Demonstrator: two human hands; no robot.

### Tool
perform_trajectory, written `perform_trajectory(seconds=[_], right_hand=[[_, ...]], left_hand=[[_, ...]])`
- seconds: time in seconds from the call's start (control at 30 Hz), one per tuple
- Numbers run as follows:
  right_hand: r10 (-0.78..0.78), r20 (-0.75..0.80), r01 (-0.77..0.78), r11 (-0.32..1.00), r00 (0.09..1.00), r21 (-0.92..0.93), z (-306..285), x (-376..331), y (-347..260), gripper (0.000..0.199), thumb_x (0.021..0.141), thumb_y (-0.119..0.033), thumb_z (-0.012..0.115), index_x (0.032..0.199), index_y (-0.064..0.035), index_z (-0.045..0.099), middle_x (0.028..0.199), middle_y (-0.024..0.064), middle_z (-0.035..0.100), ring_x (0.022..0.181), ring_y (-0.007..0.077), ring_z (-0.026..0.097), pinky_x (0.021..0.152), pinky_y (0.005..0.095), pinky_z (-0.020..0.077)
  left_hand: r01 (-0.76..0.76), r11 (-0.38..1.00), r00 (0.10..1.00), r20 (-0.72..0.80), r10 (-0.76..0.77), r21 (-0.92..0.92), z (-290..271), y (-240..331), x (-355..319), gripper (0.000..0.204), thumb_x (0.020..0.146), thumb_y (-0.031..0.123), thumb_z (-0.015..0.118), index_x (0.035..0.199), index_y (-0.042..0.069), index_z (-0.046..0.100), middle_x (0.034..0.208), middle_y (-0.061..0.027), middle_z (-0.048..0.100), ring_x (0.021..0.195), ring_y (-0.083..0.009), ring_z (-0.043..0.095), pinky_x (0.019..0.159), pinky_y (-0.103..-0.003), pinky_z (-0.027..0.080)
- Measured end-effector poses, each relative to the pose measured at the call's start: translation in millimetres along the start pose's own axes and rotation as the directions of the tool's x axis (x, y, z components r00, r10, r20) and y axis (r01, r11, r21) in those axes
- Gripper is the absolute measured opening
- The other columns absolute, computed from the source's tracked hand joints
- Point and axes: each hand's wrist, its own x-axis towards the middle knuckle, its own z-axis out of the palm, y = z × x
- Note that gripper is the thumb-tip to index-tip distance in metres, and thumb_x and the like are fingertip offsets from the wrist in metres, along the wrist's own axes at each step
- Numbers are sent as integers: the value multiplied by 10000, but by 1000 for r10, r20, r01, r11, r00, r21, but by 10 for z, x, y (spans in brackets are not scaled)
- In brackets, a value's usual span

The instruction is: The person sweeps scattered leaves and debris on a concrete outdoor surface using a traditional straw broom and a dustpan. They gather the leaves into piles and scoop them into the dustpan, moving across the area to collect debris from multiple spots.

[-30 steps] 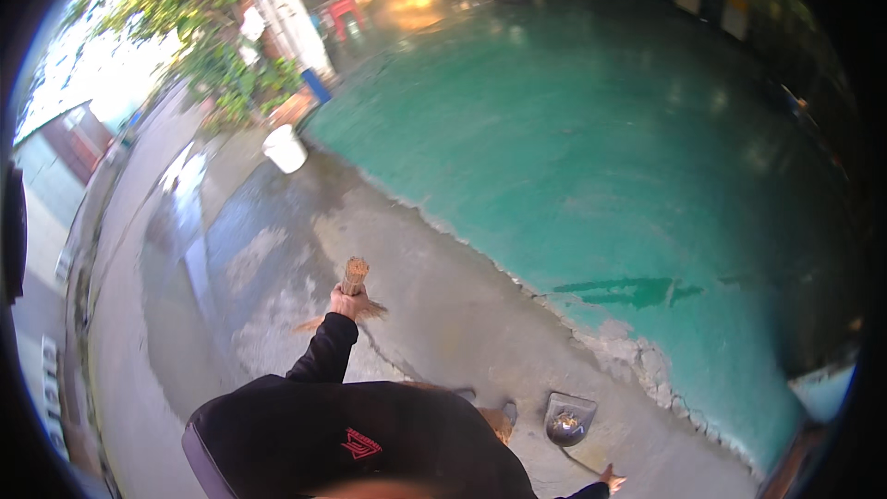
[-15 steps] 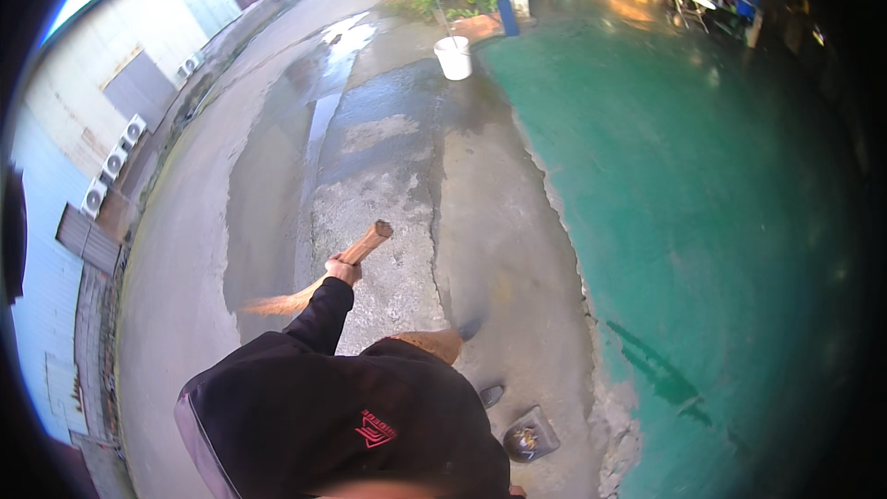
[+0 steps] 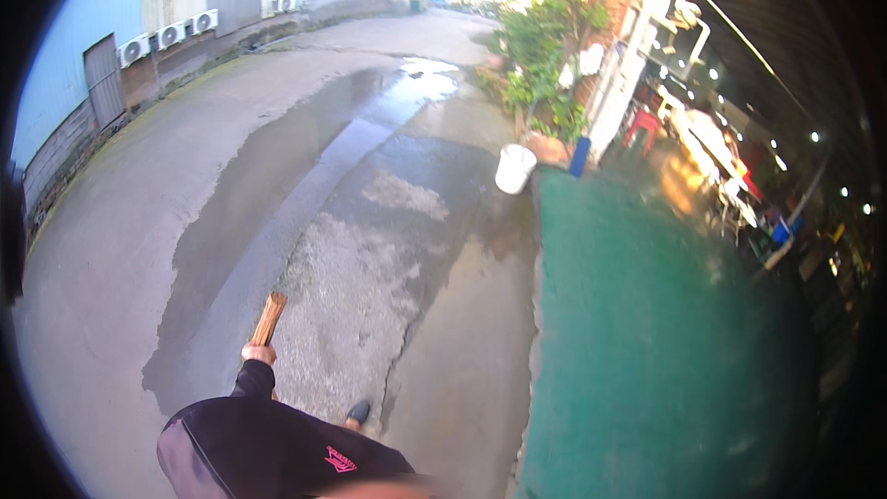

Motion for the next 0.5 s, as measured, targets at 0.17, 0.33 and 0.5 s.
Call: perform_trajectory(seconds=[0.17,0.33,0.5], right_hand=[[23,85,-18,998,996,-56,1876,-292,-433,407,782,-318,574,1115,-100,488,1037,161,509,942,325,531,682,423,478],[46,97,-41,998,994,-49,3177,-467,-592,358,792,-302,556,1081,-96,502,1005,153,513,913,317,538,648,412,485],[132,50,-132,991,990,-5,4320,-534,-550,312,801,-285,538,1046,-92,517,974,145,516,884,308,544,614,400,493]], left_hand=[[-68,924,994,-108,29,-376,648,327,666,265,800,267,484,948,95,621,1027,-60,665,966,-214,616,907,-342,447],[5,815,988,-121,-91,-579,1525,589,977,284,782,275,505,961,83,613,1043,-62,657,974,-241,608,941,-346,433],[-9,878,987,-146,-70,-479,2412,823,1450,291,782,284,497,948,81,623,985,-74,673,907,-266,637,849,-380,499]])
